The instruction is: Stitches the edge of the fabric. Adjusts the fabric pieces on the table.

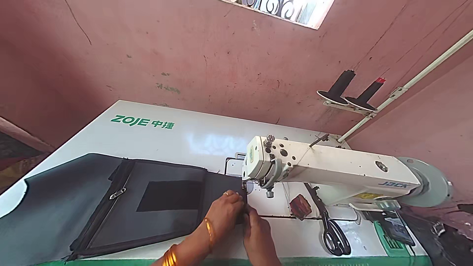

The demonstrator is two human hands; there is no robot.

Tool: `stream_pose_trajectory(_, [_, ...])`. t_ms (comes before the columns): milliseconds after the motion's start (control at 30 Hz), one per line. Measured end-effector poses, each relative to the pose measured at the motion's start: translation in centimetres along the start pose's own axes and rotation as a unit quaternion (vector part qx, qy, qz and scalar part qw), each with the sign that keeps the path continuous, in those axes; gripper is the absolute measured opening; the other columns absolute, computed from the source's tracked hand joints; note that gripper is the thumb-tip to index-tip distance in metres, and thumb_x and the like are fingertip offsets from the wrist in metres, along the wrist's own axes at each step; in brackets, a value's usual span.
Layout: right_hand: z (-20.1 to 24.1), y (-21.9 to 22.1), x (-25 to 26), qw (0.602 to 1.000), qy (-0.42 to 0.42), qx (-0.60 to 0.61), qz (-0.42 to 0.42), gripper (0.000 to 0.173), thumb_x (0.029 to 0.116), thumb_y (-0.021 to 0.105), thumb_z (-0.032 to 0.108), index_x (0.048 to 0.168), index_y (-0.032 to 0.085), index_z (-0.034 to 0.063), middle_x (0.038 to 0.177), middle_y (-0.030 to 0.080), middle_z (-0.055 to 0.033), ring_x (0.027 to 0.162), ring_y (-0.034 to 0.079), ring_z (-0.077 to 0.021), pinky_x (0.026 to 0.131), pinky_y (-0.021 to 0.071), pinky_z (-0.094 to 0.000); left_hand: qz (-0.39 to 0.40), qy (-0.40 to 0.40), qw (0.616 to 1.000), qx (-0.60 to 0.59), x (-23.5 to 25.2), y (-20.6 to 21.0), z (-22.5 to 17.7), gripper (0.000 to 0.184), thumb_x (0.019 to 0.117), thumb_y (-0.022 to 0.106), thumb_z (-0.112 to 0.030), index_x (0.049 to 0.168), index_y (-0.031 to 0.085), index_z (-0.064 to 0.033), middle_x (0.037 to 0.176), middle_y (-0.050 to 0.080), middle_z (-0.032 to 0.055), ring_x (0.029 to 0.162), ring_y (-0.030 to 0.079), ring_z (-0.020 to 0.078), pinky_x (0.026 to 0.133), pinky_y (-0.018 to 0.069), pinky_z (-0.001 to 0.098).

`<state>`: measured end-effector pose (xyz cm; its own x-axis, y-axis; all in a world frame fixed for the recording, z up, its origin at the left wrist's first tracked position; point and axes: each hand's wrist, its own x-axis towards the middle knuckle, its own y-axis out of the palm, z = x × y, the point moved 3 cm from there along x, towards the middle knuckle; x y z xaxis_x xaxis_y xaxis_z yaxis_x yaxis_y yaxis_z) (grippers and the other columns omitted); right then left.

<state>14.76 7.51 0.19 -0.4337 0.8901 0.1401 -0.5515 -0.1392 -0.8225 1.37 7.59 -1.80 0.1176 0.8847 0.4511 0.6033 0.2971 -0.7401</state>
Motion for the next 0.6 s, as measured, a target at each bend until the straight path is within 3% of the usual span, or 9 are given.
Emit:
stream_pose_trajectory(100, [0.6,0.0,-3.0,0.995,-0.068,-0.075,-0.021,0.044,0.0777,0.066,-0.009,0.121,0.064,-0.0175,0.083,0.072,-0.0228,0.067,0.074,-0.0335,0.060,0.0610,-0.0429,-0.070,0.033,0.996,0.039,-2.6,0.8,-1.4,0.023,0.0833,0.062,0.002,0.096,0.079,-0.0064,0.103,0.078,0.0084,0.100,0.075,0.0253,0.086,0.0608,0.0346])
stream_pose_trajectory(167, [0.8,-0.4,-4.4,0.994,-0.075,-0.083,0.002,0.040,0.0753,0.066,-0.009,0.115,0.068,-0.0162,0.079,0.070,-0.0230,0.064,0.072,-0.0345,0.058,0.0598,-0.0442,-0.057,0.039,0.996,0.052,-3.4,0.9,-2.4,0.029,0.0842,0.063,0.003,0.106,0.079,-0.0081,0.114,0.075,0.0085,0.108,0.073,0.0268,0.086,0.0612,0.0360])
stream_pose_trajectory(233, [0.6,-1.3,-5.3,0.998,-0.044,-0.008,0.039,0.027,0.0832,0.061,-0.008,0.108,0.070,-0.0140,0.076,0.070,-0.0223,0.066,0.072,-0.0345,0.062,0.0597,-0.0466,-0.042,0.048,0.995,0.075,-3.8,1.3,-3.0,0.029,0.0837,0.063,0.002,0.104,0.080,-0.0083,0.116,0.077,0.0064,0.115,0.071,0.0269,0.092,0.0596,0.0370])
stream_pose_trajectory(300, [0.2,-2.3,-5.8,0.989,0.006,0.127,0.082,0.021,0.0945,0.054,-0.003,0.105,0.069,-0.0123,0.068,0.066,-0.0141,0.058,0.065,-0.0220,0.059,0.0555,-0.0364,-0.059,0.055,0.992,0.096,-3.9,1.5,-3.0,0.027,0.0868,0.059,-0.003,0.101,0.081,-0.0090,0.113,0.078,0.0040,0.115,0.071,0.0249,0.094,0.0586,0.0364])
stream_pose_trajectory(367, [0.2,-3.2,-6.5,0.947,0.072,0.275,0.149,0.025,0.1003,0.048,0.000,0.112,0.065,-0.0125,0.065,0.061,-0.0033,0.052,0.053,-0.0060,0.052,0.0456,-0.0223,-0.102,0.053,0.988,0.098,-3.7,2.0,-2.8,0.023,0.0872,0.059,-0.005,0.093,0.081,-0.0100,0.102,0.079,0.0025,0.105,0.075,0.0220,0.087,0.0606,0.0341])
stream_pose_trajectory(433, [0.2,-4.3,-5.5,0.901,0.108,0.343,0.244,0.025,0.1046,0.046,0.006,0.117,0.061,-0.0094,0.069,0.060,0.0002,0.050,0.050,-0.0029,0.048,0.0442,-0.0207,-0.130,0.060,0.984,0.102,-3.1,2.1,-2.8,0.018,0.0843,0.062,-0.004,0.084,0.079,-0.0084,0.092,0.079,0.0039,0.092,0.076,0.0207,0.076,0.0618,0.0331])
stream_pose_trajectory(500, [-0.7,-5.6,-1.9,0.926,0.076,0.228,0.290,0.025,0.1047,0.051,0.011,0.114,0.066,-0.0065,0.078,0.067,-0.0065,0.061,0.062,-0.0118,0.060,0.0552,-0.0290,-0.119,0.059,0.985,0.112,-2.9,2.0,-3.4,0.014,0.0807,0.064,-0.003,0.083,0.078,-0.0061,0.092,0.079,0.0062,0.089,0.077,0.0214,0.073,0.0623,0.0346])
stream_pose_trajectory(533, [-1.4,-6.1,0.9,0.955,0.060,0.129,0.259,0.025,0.1025,0.055,0.010,0.113,0.069,-0.0071,0.089,0.071,-0.0145,0.076,0.068,-0.0211,0.074,0.0571,-0.0371,-0.108,0.053,0.986,0.117,-3.0,2.0,-3.7,0.014,0.0792,0.066,-0.002,0.085,0.078,-0.0049,0.094,0.079,0.0076,0.089,0.077,0.0226,0.073,0.0623,0.0358])
stream_pose_trajectory(600, [-2.6,-6.3,6.8,0.983,0.049,-0.010,0.178,0.035,0.0983,0.063,0.012,0.125,0.064,-0.0108,0.120,0.065,-0.0273,0.114,0.063,-0.0363,0.104,0.0475,-0.0467,-0.107,0.044,0.985,0.127,-3.2,2.0,-4.2,0.018,0.0786,0.065,0.002,0.087,0.079,-0.0037,0.095,0.079,0.0093,0.089,0.078,0.0241,0.072,0.0624,0.0363])
